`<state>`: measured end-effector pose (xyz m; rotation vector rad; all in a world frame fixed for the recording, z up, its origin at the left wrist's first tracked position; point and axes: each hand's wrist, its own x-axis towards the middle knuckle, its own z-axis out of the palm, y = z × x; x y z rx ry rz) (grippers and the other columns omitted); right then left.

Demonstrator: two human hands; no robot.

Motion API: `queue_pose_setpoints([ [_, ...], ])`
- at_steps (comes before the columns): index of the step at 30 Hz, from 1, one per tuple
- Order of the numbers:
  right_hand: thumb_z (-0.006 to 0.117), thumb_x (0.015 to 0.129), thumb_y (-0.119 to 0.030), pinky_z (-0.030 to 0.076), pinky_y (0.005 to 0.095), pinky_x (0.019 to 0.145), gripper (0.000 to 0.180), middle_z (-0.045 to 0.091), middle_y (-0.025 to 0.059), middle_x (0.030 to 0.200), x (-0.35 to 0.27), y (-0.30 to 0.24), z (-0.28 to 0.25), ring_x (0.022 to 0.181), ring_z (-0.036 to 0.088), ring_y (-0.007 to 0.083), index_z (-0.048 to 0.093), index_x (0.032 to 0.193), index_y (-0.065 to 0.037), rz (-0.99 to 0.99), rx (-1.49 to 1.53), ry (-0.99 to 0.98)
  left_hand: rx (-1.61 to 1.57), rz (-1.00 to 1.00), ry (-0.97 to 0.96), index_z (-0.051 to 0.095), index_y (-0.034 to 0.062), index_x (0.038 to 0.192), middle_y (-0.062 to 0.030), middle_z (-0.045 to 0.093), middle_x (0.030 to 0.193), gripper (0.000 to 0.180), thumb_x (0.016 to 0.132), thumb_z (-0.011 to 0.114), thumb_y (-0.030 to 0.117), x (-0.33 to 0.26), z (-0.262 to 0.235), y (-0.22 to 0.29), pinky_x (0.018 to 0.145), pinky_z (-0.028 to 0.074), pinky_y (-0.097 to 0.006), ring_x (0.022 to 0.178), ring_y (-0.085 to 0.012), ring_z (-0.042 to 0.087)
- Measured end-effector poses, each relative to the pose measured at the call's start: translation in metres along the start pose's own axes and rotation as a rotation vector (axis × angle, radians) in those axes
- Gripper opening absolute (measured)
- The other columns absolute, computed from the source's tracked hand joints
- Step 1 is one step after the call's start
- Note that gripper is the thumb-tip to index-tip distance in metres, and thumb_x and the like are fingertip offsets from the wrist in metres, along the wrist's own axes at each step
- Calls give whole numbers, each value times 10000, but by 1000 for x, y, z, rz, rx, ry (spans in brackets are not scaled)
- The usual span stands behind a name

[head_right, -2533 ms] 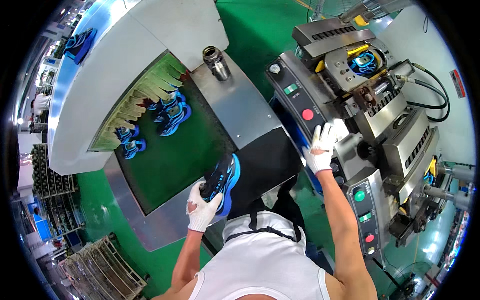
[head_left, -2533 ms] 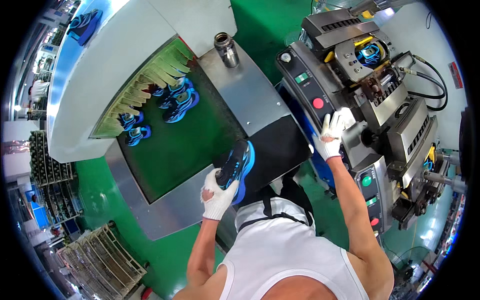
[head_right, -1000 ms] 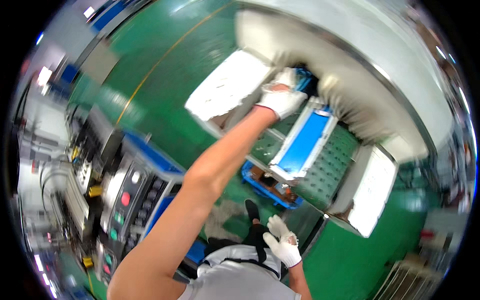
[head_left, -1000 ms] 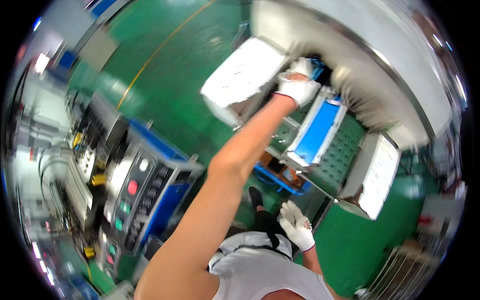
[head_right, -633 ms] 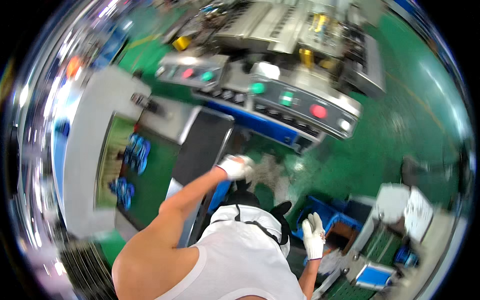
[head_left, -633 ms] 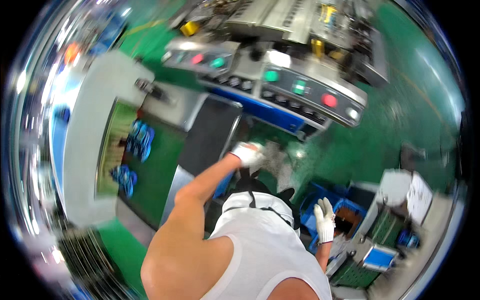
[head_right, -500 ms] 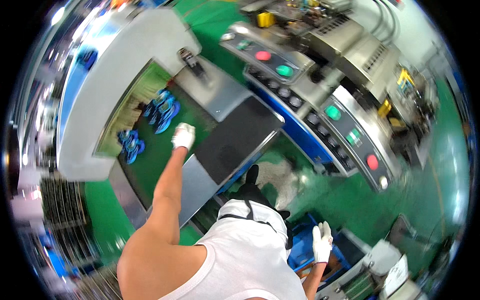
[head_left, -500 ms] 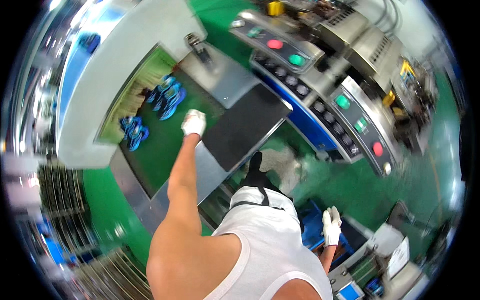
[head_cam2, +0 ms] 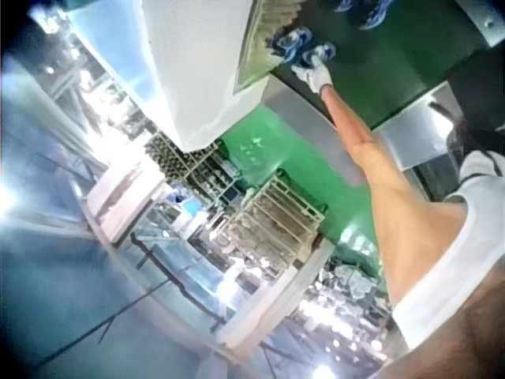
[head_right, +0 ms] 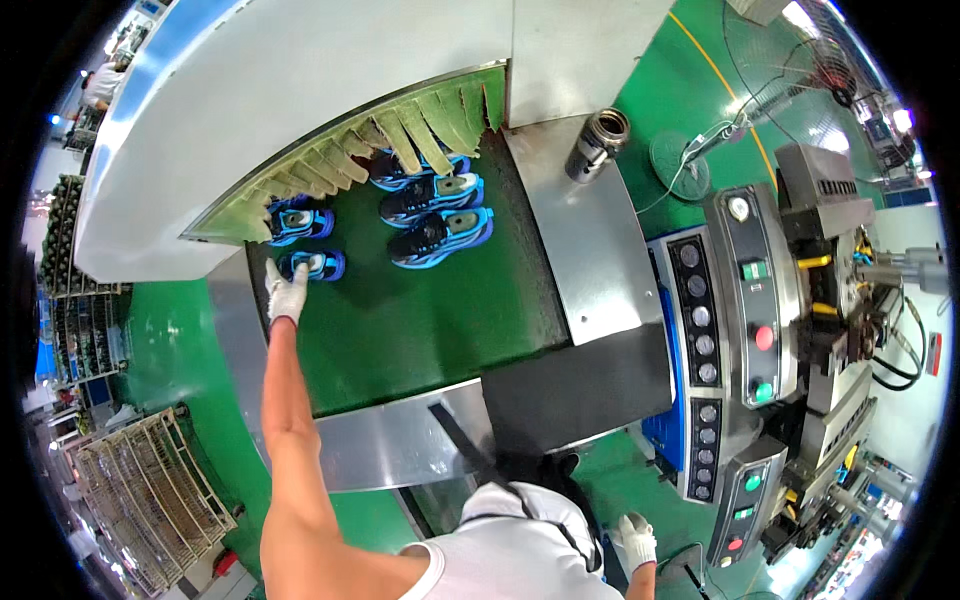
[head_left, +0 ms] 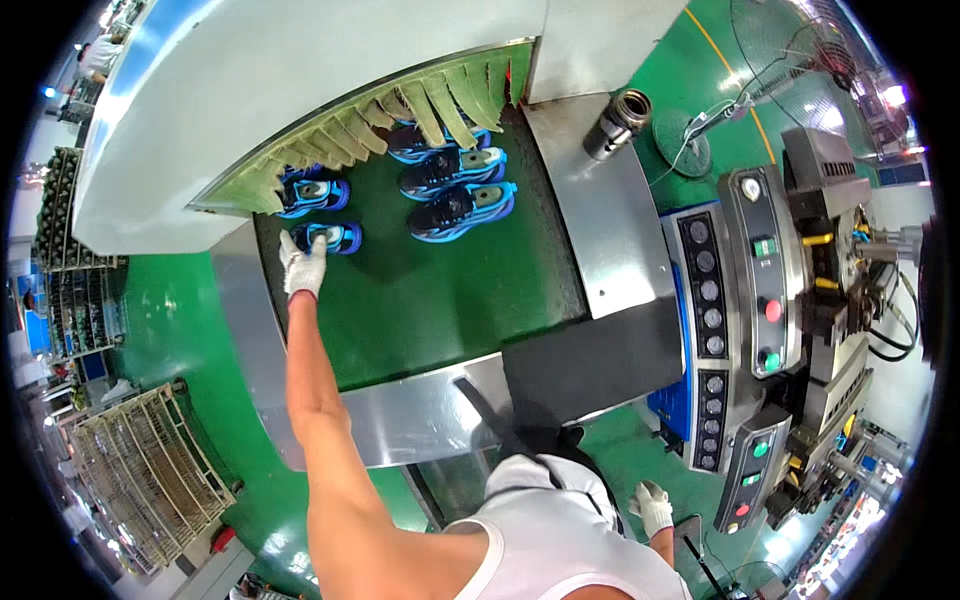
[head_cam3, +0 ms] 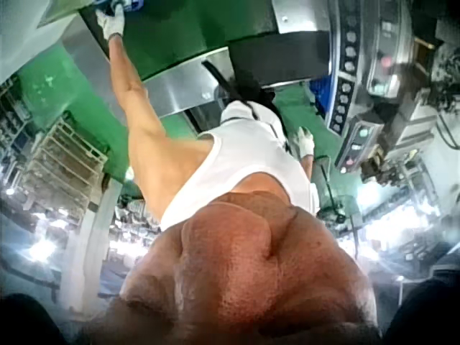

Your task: The person operates a shoe assembly machine in a factory setting. They pick up blue and black sneakers from a conveyor belt, place them into the machine's mold, and press a button to activate the process. After the machine cycles, they remove the shoes and place them on a nearby table.

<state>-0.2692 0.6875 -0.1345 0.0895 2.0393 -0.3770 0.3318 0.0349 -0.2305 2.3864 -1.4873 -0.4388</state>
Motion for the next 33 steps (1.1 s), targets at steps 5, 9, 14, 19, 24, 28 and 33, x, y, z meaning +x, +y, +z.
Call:
queue_pose_setpoints([
  [5, 683, 969, -265, 628, 376, 802, 571, 684, 187, 1209, 17, -78, 3, 945, 739, 257, 527, 1447, 6, -123, -247, 87, -63, 197, 99, 586, 107, 1382, -220, 541, 1393, 445, 1020, 599, 365, 37, 39, -38, 1073, 444, -474, 1273, -411, 542],
  [9, 687, 968, -334, 468, 377, 1105, 603, 632, 223, 1399, -11, -180, 44, 1274, 638, 296, 542, 1443, 9, -407, -583, 92, -5, 260, 143, 630, 67, 1198, -172, 617, 1207, 245, 1040, 581, 247, -7, 29, -18, 990, 468, -457, 1146, -376, 591],
  [14, 705, 944, -366, 456, 368, 1125, 700, 578, 241, 1457, -46, -283, 121, 1320, 602, 327, 489, 1469, 44, -713, -498, -224, -5, 398, -60, 669, 81, 1116, -163, 653, 1146, 212, 1000, 621, 252, -110, 15, 25, 912, 518, -477, 1051, -377, 656],
  [19, 721, 878, -450, 390, 436, 1171, 894, 449, 274, 1550, -72, -317, 168, 1431, 470, 383, 366, 1540, 34, -1082, -664, -234, -144, 802, -388, 684, 86, 1036, -141, 672, 1065, 161, 918, 720, 189, -276, 2, 157, 857, 544, -451, 986, -345, 674],
  [24, 735, 829, -252, 552, 503, 860, 641, 626, 265, 1203, -7, -244, 108, 1084, 641, 446, 494, 1351, 32, -1264, -298, 98, -415, 1323, -717, 707, 75, 1041, -125, 711, 1027, 203, 875, 774, 171, -435, -5, 308, 834, 559, -399, 951, -327, 698],
  [28, 802, 803, -455, 544, 454, 894, 758, 691, 234, 1055, -100, -203, -35, 1018, 691, 369, 521, 1341, -1, -817, -8, 138, -645, 1695, -843, 682, 32, 1174, -147, 708, 1124, 379, 826, 818, 91, -529, -32, 404, 863, 574, -389, 996, -301, 706],
  [33, 855, 810, -419, 451, 292, 630, 428, 589, 28, 736, -128, -58, -133, 704, 546, 113, 697, 821, -22, -544, 608, 171, -780, 1803, -933, 503, -12, 1454, -206, 522, 1448, 639, 856, 725, -32, -652, -49, 509, 1029, 526, -386, 1225, -299, 605],
])
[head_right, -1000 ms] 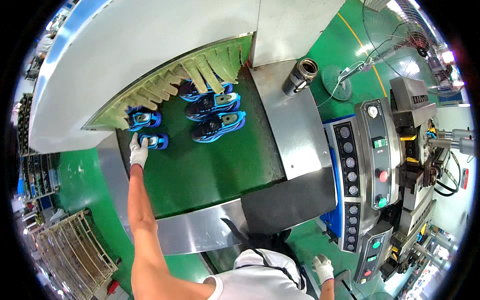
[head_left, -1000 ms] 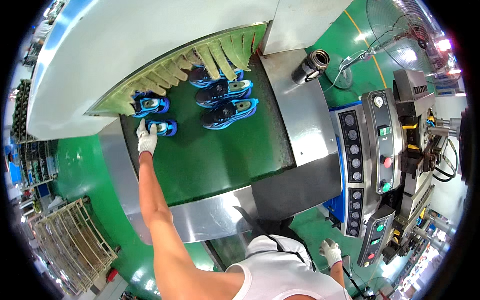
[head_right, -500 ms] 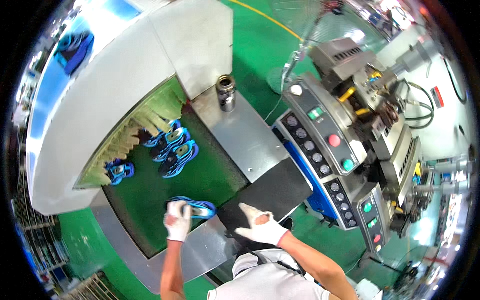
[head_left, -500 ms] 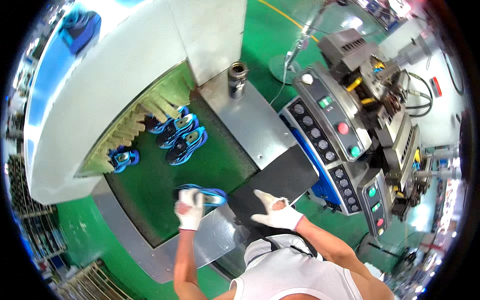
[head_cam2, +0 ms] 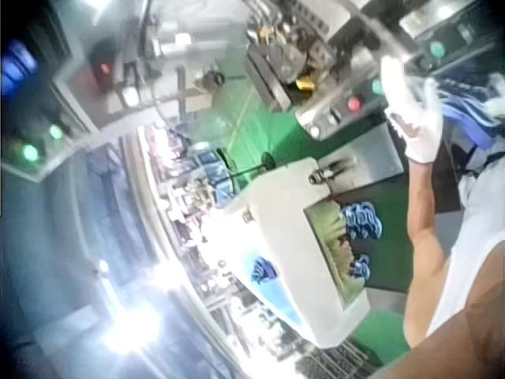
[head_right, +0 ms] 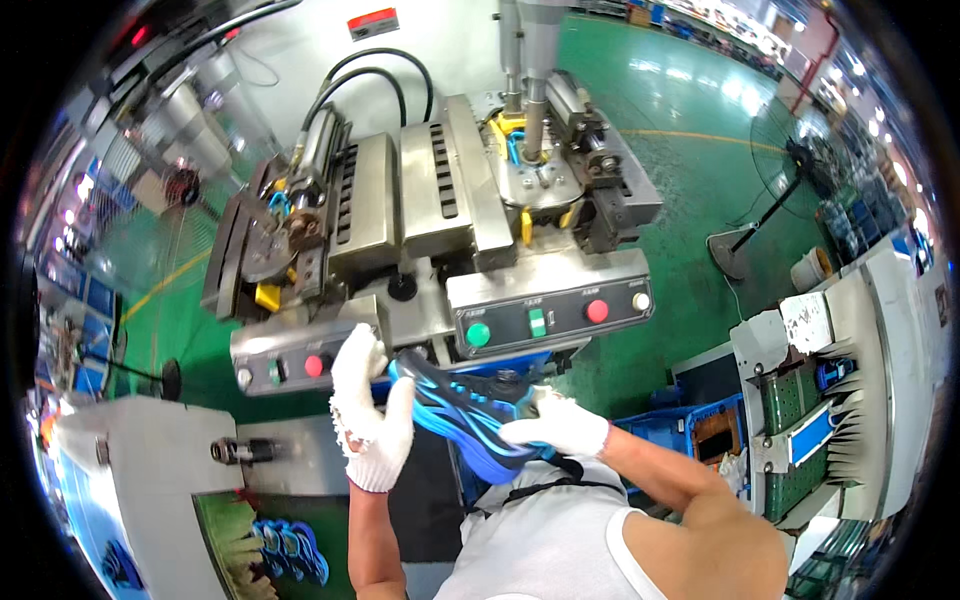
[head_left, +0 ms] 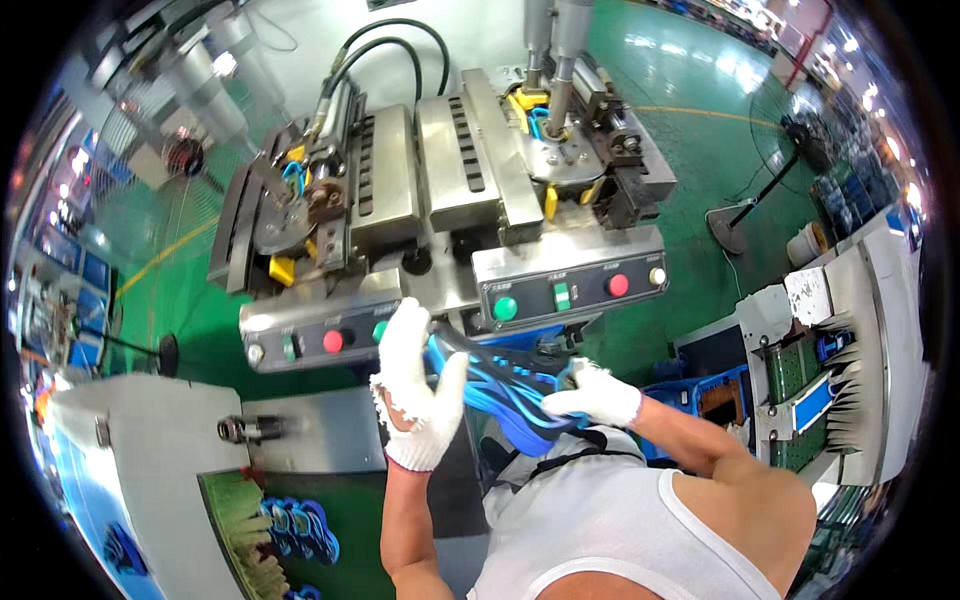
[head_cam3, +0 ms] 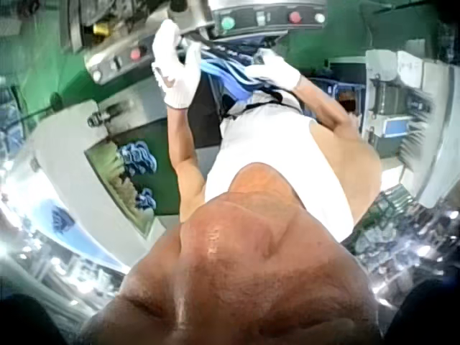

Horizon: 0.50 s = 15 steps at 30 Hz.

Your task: The person operates a shoe assembly machine in a factory setting. They pick up blue and black sneakers from a conveyor belt, place them into the machine's mold, and press a button to activate the process. After the machine cycles, they remove the shoes and place them on a nearby table.

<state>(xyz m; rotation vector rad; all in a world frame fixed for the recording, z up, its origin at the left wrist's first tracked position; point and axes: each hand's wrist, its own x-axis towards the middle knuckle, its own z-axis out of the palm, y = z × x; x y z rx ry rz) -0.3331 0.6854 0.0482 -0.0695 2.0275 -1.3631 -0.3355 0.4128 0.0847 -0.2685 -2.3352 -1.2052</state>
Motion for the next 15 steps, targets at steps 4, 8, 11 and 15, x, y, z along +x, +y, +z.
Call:
queue_pose_setpoints([
  [4, 843, 805, -182, 548, 304, 747, 436, 706, 36, 1021, -41, 44, -50, 860, 649, 139, 691, 1176, -9, -152, 955, 256, -259, -185, -76, 413, 7, 1518, -193, 509, 1471, 599, 956, 619, -18, 77, 102, 8, 1117, 473, -415, 1323, -312, 565],
  [8, 792, 784, -69, 533, 289, 676, 253, 671, 22, 894, -61, 105, -92, 749, 609, 88, 686, 992, 27, -125, 1050, 492, -287, -239, -164, 408, 10, 1522, -197, 515, 1467, 582, 982, 624, 25, 127, 173, 16, 1101, 479, -414, 1303, -305, 579],
  [11, 737, 754, -44, 464, 279, 560, 183, 568, -26, 755, -58, 128, -97, 627, 521, 67, 566, 706, -88, -180, 1234, 688, -330, -266, -183, 400, 14, 1535, -192, 504, 1472, 578, 988, 585, -5, 130, 196, 29, 1096, 474, -392, 1324, -282, 560],
  [15, 731, 741, -72, 589, 360, 716, 423, 697, 109, 996, -62, 129, -117, 793, 688, 200, 623, 1135, 36, -291, 1382, 662, -262, -281, -225, 411, 1, 1526, -180, 521, 1468, 563, 997, 598, 38, 121, 210, 34, 1098, 471, -383, 1317, -270, 573],
])
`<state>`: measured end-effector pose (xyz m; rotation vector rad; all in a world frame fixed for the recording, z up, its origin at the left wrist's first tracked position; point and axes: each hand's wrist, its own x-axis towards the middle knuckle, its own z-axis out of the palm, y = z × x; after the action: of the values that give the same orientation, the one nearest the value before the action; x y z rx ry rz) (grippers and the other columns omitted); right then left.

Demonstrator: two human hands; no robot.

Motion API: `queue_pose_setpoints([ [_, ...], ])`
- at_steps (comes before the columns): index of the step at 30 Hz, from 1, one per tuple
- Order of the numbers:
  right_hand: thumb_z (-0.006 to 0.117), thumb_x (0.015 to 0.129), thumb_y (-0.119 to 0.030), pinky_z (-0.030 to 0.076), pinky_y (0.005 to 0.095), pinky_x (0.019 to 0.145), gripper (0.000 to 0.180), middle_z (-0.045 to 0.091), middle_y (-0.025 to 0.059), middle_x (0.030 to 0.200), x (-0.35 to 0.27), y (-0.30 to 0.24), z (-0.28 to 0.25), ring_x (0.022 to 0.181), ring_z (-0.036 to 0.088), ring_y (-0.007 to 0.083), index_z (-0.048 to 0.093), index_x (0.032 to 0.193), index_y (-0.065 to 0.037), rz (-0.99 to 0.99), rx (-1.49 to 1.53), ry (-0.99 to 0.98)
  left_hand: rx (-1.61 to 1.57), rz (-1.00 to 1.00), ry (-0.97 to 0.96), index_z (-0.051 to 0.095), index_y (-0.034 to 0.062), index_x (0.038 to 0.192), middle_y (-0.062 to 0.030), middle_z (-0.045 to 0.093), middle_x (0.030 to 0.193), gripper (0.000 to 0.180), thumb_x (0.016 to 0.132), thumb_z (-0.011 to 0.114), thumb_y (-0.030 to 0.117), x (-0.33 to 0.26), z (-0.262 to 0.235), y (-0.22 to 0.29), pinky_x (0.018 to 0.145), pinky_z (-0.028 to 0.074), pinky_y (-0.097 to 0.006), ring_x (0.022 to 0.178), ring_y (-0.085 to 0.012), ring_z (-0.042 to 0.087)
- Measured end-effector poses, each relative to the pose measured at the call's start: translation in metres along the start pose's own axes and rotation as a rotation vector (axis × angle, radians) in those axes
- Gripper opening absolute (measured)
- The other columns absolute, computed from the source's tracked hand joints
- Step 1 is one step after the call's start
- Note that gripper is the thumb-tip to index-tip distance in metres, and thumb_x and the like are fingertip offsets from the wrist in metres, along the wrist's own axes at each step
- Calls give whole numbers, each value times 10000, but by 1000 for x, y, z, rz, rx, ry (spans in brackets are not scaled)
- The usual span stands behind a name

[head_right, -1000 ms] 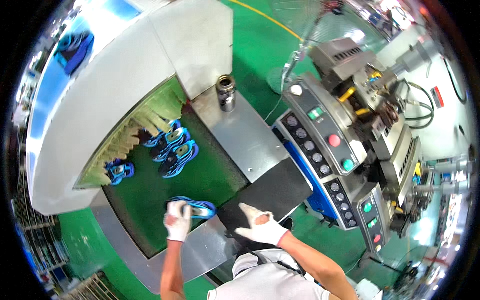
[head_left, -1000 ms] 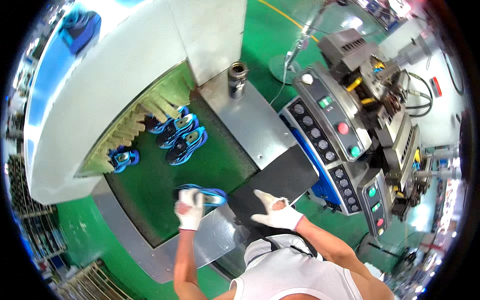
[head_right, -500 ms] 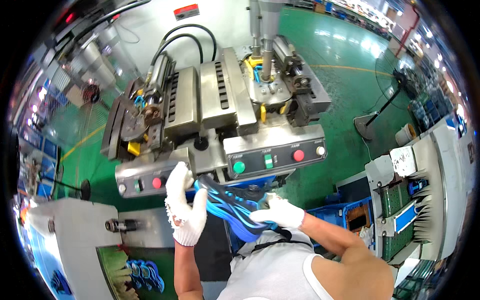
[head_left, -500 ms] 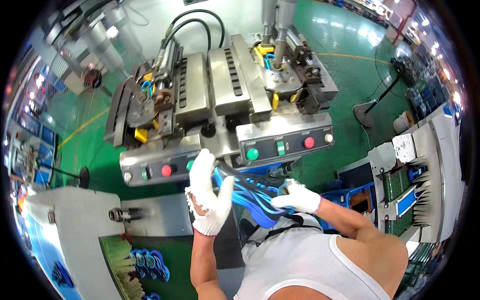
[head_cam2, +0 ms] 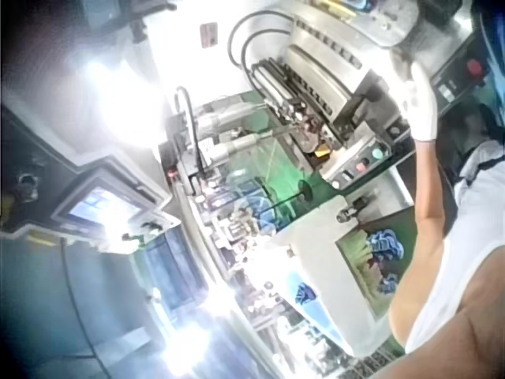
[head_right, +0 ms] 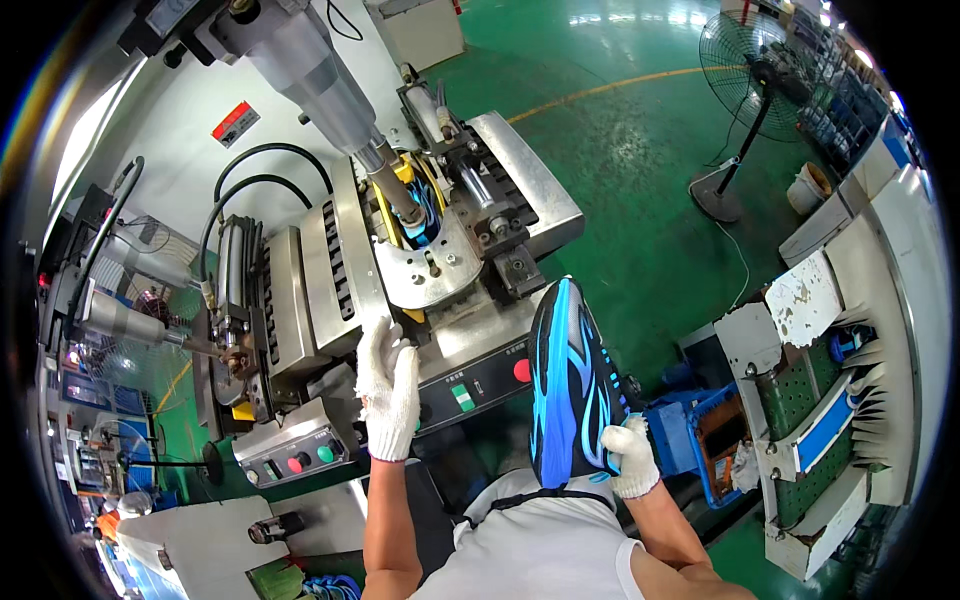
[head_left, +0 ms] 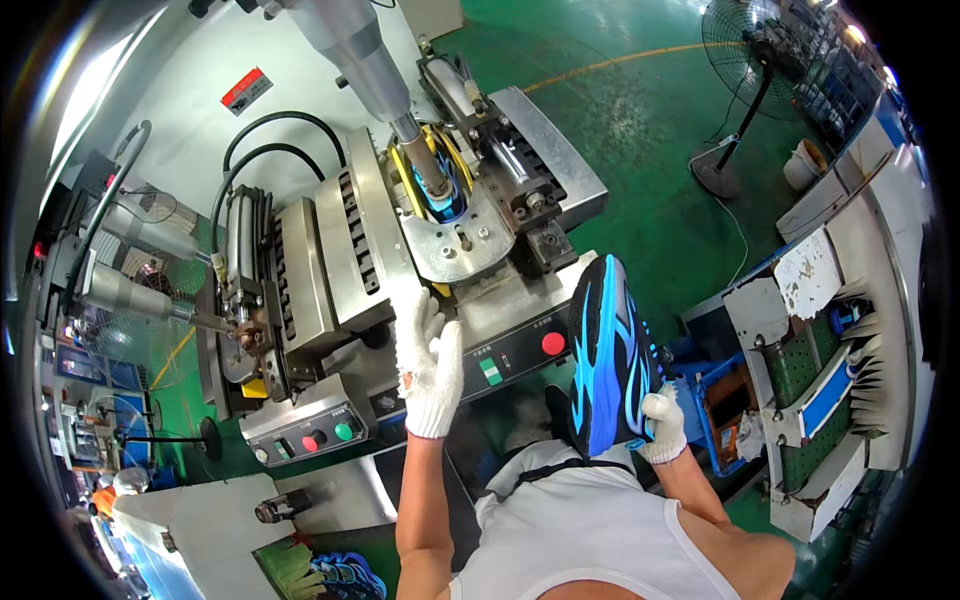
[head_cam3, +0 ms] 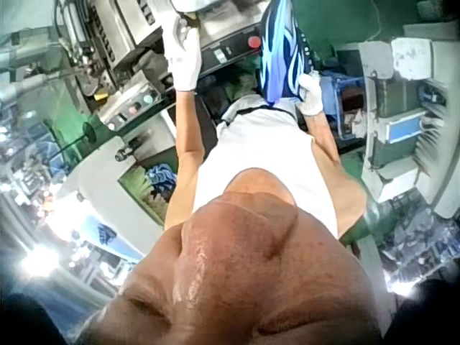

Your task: The person operates a shoe assembly machine in a factory setting. They pick up blue and black sneakers from a conveyor belt, place them into the machine's mold, and press a button to activate the process. After the machine cycles, they remove the shoes and place them on a nearby table.

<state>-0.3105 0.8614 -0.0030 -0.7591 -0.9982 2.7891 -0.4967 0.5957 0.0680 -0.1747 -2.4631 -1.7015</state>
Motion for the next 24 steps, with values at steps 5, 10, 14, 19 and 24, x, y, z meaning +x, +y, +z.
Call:
queue_pose_setpoints([
  [5, 742, 844, -154, 566, 455, 1028, 742, 635, 215, 1364, 18, -29, 58, 1163, 692, 333, 437, 1479, 79, -23, 140, -329, -43, 43, 23, 421, -19, 1516, -190, 518, 1481, 522, 1014, 558, 25, -3, 7, -12, 1147, 416, -386, 1371, -272, 531],
  [10, 702, 772, -127, 504, 313, 680, 317, 648, 34, 912, 35, -15, 26, 774, 636, 133, 596, 1055, -32, -14, -118, -94, -33, -9, 3, 397, -26, 1530, -207, 518, 1487, 536, 1029, 567, 64, 28, 16, 8, 1141, 419, -384, 1367, -278, 530],
  [14, 726, 759, -137, 473, 292, 557, 160, 658, 40, 788, 21, -28, 74, 633, 609, 117, 697, 858, -14, -15, -21, 76, -152, 28, -5, 462, -18, 1479, -167, 570, 1410, 486, 1035, 597, 124, 83, 25, -19, 1117, 441, -374, 1288, -237, 570],
  [19, 716, 838, -178, 540, 276, 580, 340, 679, 50, 931, 34, 4, 27, 685, 653, 123, 637, 1126, -15, -75, 9, 7, 85, -72, 44, 434, -49, 1499, -267, 528, 1495, 690, 965, 697, 301, 143, 50, -55, 1154, 405, -405, 1392, -339, 526],
  [24, 699, 865, -215, 422, 235, 469, 147, 557, -43, 728, 27, 4, 20, 543, 528, 57, 605, 804, -119, -50, -99, 235, 321, -224, 48, 467, -17, 1466, -254, 606, 1398, 673, 926, 703, 309, 178, 99, -57, 1092, 448, -396, 1308, -332, 591],
])
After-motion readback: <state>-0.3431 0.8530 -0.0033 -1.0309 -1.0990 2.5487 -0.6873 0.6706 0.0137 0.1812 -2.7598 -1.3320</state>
